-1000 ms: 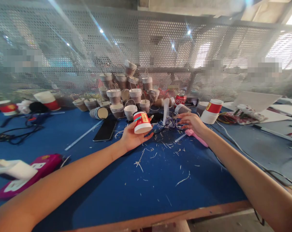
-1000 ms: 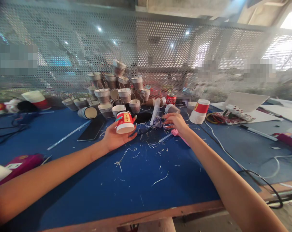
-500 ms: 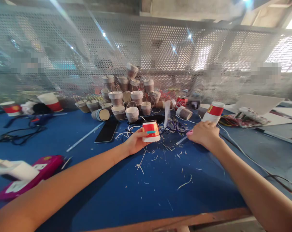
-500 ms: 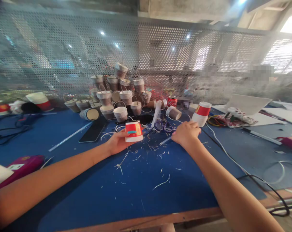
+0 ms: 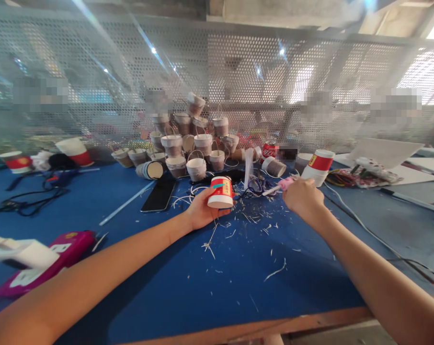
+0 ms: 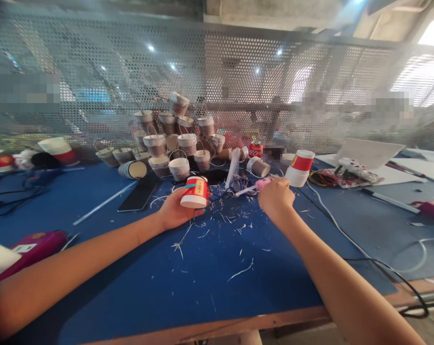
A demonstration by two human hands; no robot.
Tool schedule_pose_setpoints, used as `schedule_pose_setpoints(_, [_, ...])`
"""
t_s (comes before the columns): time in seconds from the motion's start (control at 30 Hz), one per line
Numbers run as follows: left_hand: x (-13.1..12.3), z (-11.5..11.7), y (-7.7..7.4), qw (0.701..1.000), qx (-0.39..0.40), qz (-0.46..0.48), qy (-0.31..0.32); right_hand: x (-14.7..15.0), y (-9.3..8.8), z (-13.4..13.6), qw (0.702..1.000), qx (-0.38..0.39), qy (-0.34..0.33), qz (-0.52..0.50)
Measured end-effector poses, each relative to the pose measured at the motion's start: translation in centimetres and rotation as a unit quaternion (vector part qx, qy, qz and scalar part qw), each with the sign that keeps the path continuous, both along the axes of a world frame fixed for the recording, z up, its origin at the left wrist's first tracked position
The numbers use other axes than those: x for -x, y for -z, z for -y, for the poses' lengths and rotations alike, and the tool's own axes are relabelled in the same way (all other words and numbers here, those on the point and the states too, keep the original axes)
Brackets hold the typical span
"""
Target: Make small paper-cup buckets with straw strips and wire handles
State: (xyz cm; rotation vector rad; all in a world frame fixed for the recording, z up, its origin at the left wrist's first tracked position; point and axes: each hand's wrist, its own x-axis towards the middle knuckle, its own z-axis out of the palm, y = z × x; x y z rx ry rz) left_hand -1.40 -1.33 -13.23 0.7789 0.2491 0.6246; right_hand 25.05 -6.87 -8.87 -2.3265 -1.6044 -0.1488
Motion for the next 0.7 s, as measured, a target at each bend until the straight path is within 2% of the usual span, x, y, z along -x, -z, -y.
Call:
schedule_pose_setpoints(0.1, [0.0, -0.1, 0.5, 1.0, -0.014, -0.005, -0.026, 1.3, -1.0, 0.6, 0.998, -0.057, -0.001, 0.001])
schedule_pose_setpoints(0.17, [-0.1, -0.1, 0.6, 0.999, -0.03, -0.018, -0.037, 2.0, -1.2, 0.7, 0.988, -0.121, -0.08, -0.048])
schedule_pose_setpoints(0.23, [-0.3, 0.0, 0.6, 0.997, -0.046, -0.037, -0.055, 2.5, -0.9, 0.8, 0.96, -0.165, -0.165, -0.153])
schedule_pose_setpoints(0.3, [-0.4, 0.3, 0.4, 0.994, -0.059, -0.049, -0.081, 2.9, -0.1, 1.0, 0.916, -0.158, -0.216, -0.299])
schedule_pose_setpoints(0.37, [-0.6, 0.6, 0.3, 0.991, -0.066, -0.053, -0.099, 3.2, 0.6, 1.3, 0.863, -0.127, -0.231, -0.43])
schedule_pose_setpoints(0.47, [-0.6, 0.8, 0.3, 0.99, -0.076, -0.06, -0.107, 3.7, 1.2, 1.9, 0.806, -0.107, -0.242, -0.53])
schedule_pose_setpoints(0.53, [-0.6, 0.8, 0.4, 0.988, -0.082, -0.065, -0.11, 3.9, 1.3, 2.1, 0.791, -0.105, -0.245, -0.551])
schedule_pose_setpoints(0.7, [-0.6, 0.6, 0.5, 0.988, -0.091, -0.064, -0.106, 4.3, 1.1, 2.2, 0.785, -0.092, -0.245, -0.562])
